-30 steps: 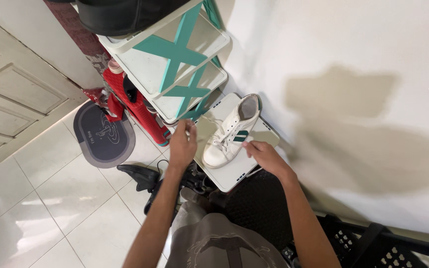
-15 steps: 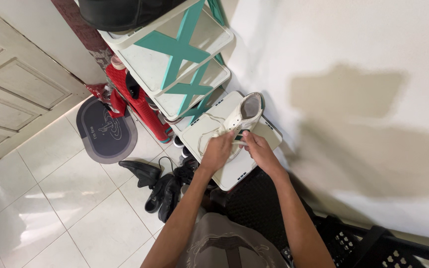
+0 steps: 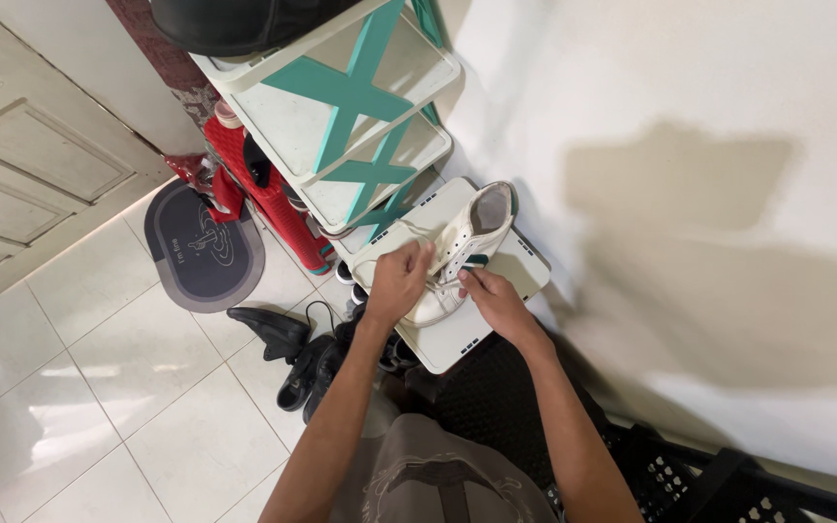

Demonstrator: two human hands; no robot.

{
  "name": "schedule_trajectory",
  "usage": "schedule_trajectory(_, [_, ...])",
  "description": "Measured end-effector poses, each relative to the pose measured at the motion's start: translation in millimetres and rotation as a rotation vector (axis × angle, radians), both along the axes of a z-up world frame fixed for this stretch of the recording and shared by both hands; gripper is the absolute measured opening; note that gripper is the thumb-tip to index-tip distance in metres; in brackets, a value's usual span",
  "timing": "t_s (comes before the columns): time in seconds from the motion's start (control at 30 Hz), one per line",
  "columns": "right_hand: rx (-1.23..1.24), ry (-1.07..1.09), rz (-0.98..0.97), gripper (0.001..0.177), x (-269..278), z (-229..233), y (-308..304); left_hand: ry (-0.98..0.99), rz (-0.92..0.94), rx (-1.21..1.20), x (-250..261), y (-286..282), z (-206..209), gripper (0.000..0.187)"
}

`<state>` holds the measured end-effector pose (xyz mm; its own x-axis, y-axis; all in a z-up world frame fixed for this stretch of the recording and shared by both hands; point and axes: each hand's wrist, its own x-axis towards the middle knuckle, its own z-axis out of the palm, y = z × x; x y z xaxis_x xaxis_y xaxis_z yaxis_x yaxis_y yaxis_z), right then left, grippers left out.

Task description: The person unlaces a white sneaker, removes the laces, and then re-laces the same shoe. The person threads the laces through the eyelets and ties a knot.

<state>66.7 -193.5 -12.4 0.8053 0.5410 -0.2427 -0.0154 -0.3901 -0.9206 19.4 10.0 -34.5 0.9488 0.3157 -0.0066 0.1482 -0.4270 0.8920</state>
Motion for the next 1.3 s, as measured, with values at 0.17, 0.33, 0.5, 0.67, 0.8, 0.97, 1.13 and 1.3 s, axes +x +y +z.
schedule_trajectory(0.17, [-0.07, 0.033, -0.008, 0.049, 0, 3, 7, 0.104, -0.11, -0.403, 2, 10, 1, 0.07])
schedule_trajectory(0.33, [-0.026, 0.065, -0.001, 0.048, 2, 2, 11, -0.387, -0.521, -1.043, -6, 35, 12, 0.086])
schedule_trajectory(0.5, [0.007, 0.042, 0.006, 0.05, 1, 0, 15, -0.152, -0.021, -0.519, -4, 27, -2, 0.055])
schedule_trajectory(0.67, [0.086, 0.065, 0.022, 0.044, 0, 6, 22, -0.012, 0.054, -0.307, -4, 8, -21, 0.044])
schedule_trajectory(0.8, [-0.023, 0.024, 0.03, 0.048, 0, 6, 26, 0.1, 0.15, -0.292, 2, 2, -10, 0.065])
schedule_trajectory(0.97, [0.087, 0.125, -0.016, 0.046, 4, -13, 26, -0.229, -0.135, -0.371, -10, -8, 26, 0.039])
schedule_trajectory(1.13, [0.263, 0.14, 0.076, 0.029, 17, -22, 25, -0.055, -0.135, -0.171, -14, -4, 47, 0.023])
schedule_trajectory(1.3, [-0.121, 0.118, 0.144, 0.025, 21, -8, 19, -0.012, 0.054, -0.149, -14, 8, 54, 0.012])
